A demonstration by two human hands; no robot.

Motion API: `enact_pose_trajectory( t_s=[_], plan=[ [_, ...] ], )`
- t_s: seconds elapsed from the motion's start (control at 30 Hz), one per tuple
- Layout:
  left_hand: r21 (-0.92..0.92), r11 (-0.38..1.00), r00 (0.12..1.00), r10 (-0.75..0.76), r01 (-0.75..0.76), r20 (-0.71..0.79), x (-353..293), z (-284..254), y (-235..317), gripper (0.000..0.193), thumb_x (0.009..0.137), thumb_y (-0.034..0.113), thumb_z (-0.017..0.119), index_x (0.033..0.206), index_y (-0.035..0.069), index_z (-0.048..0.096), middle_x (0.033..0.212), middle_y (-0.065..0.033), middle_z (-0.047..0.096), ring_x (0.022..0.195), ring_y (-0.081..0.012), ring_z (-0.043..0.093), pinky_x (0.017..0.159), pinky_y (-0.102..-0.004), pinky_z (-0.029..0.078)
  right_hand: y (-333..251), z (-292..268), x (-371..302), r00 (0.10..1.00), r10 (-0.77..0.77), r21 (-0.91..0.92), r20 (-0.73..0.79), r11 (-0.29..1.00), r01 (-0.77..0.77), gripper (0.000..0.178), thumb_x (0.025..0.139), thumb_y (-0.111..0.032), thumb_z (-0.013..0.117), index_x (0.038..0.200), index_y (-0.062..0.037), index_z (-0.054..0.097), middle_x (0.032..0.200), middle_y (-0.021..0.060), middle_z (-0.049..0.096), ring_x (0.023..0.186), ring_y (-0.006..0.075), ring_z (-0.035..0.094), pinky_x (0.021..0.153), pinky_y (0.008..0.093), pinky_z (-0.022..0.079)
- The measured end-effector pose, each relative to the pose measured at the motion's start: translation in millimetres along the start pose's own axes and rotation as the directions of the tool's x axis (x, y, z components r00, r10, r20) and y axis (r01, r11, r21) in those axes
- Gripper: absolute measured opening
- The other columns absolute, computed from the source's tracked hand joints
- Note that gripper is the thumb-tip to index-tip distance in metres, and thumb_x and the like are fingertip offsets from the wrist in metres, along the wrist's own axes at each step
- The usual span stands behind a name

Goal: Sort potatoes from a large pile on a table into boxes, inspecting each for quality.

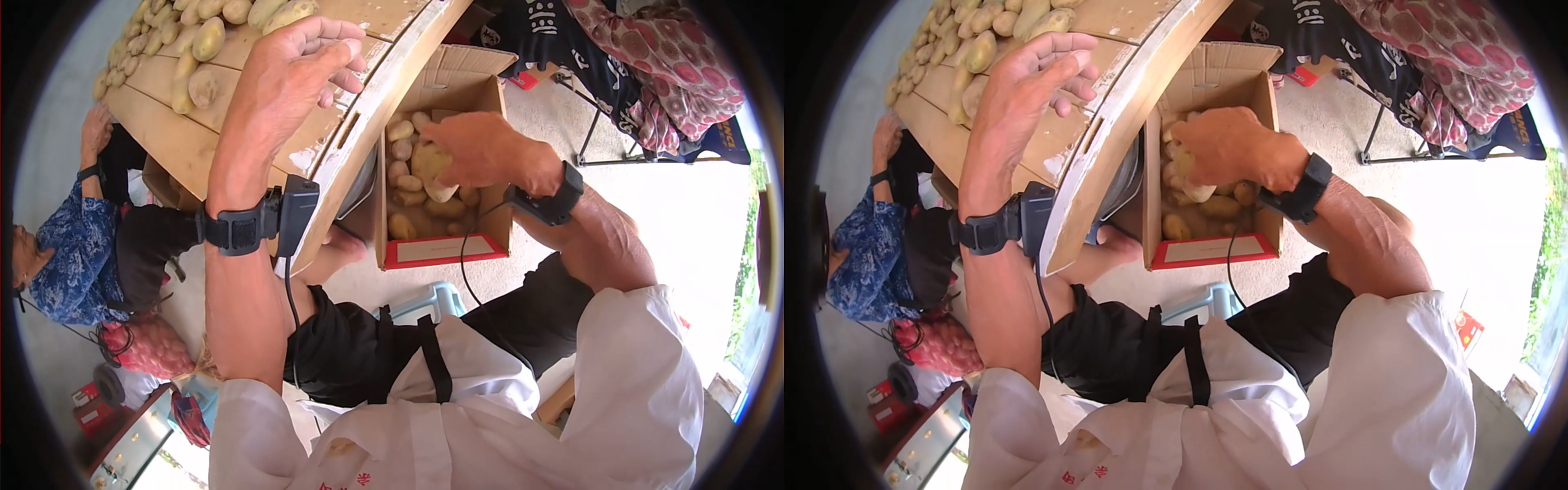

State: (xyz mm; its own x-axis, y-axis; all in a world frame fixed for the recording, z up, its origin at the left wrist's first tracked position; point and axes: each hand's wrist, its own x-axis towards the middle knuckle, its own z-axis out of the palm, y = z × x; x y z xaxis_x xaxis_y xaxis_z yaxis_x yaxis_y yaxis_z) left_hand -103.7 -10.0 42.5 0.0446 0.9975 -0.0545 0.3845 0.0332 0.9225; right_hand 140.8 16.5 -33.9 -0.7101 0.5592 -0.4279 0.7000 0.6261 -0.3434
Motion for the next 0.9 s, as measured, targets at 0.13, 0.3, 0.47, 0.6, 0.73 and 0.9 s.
enact_pose_trajectory(
  t_s=[0.13,0.3,0.47,0.6,0.73,0.9],
  plan=[
    [-0.013,1.0,1.0,-0.008,0.008,0.016,0,-1,-5,0.035,0.102,0.023,0.062,0.127,0.0,0.068,0.102,-0.0081,0.072,0.085,-0.0127,0.069,0.068,-0.0245,0.047,2,27,7,0.992,-0.048,-0.028,0.118,0.998,0.052,0.044,0.083,-0.024,0.07,0.122,-0.0072,0.06,0.094,0.0208,0.072,0.099,0.0418,0.069,0.086,0.0519,0.054],
    [-0.036,0.999,1.0,0.012,-0.012,-0.002,3,-4,0,0.035,0.102,0.023,0.062,0.127,0.0,0.068,0.101,-0.0083,0.072,0.086,-0.0128,0.069,0.068,-0.0244,0.047,15,1,17,0.994,0.062,-0.025,-0.084,0.998,-0.065,0.044,0.086,-0.023,0.067,0.127,-0.0063,0.062,0.101,0.0216,0.073,0.102,0.0419,0.07,0.089,0.0508,0.054],
    [-0.03,0.999,0.995,-0.022,0.02,-0.095,1,-23,5,0.035,0.102,0.024,0.064,0.128,0.0,0.068,0.103,-0.0093,0.072,0.085,-0.0145,0.069,0.068,-0.0248,0.047,-1,-41,11,0.984,0.1,0.082,-0.147,0.993,-0.088,0.039,0.091,-0.026,0.065,0.125,-0.0055,0.068,0.103,0.0221,0.074,0.103,0.0419,0.07,0.092,0.0489,0.054],
    [-0.163,0.986,0.975,-0.056,0.021,-0.214,-2,-31,4,0.036,0.101,0.021,0.067,0.128,-0.002,0.067,0.102,-0.0111,0.071,0.084,-0.0162,0.069,0.066,-0.0252,0.047,4,-55,2,0.961,0.15,0.085,-0.234,0.987,-0.134,0.031,0.091,-0.024,0.061,0.111,-0.0022,0.071,0.097,0.025,0.074,0.099,0.0445,0.07,0.089,0.0509,0.054],
    [-0.252,0.966,0.866,-0.077,-0.058,-0.495,-8,-53,8,0.032,0.102,0.011,0.06,0.13,-0.004,0.064,0.106,-0.0131,0.072,0.084,-0.0165,0.071,0.064,-0.0254,0.048,11,-62,-3,0.952,0.159,0.163,-0.261,0.979,-0.119,0.03,0.091,-0.024,0.056,0.103,-0.0013,0.073,0.098,0.0273,0.073,0.099,0.0475,0.069,0.088,0.0543,0.053],
    [-0.303,0.932,0.721,-0.07,-0.199,-0.689,-11,-84,-4,0.036,0.101,0.011,0.062,0.134,-0.006,0.06,0.111,-0.015,0.071,0.094,-0.0199,0.07,0.068,-0.0269,0.049,12,-73,-9,0.93,0.184,0.199,-0.318,0.972,-0.124,0.034,0.095,-0.027,0.061,0.116,-0.0009,0.07,0.102,0.0244,0.073,0.099,0.0425,0.07,0.088,0.0463,0.054]
  ],
)
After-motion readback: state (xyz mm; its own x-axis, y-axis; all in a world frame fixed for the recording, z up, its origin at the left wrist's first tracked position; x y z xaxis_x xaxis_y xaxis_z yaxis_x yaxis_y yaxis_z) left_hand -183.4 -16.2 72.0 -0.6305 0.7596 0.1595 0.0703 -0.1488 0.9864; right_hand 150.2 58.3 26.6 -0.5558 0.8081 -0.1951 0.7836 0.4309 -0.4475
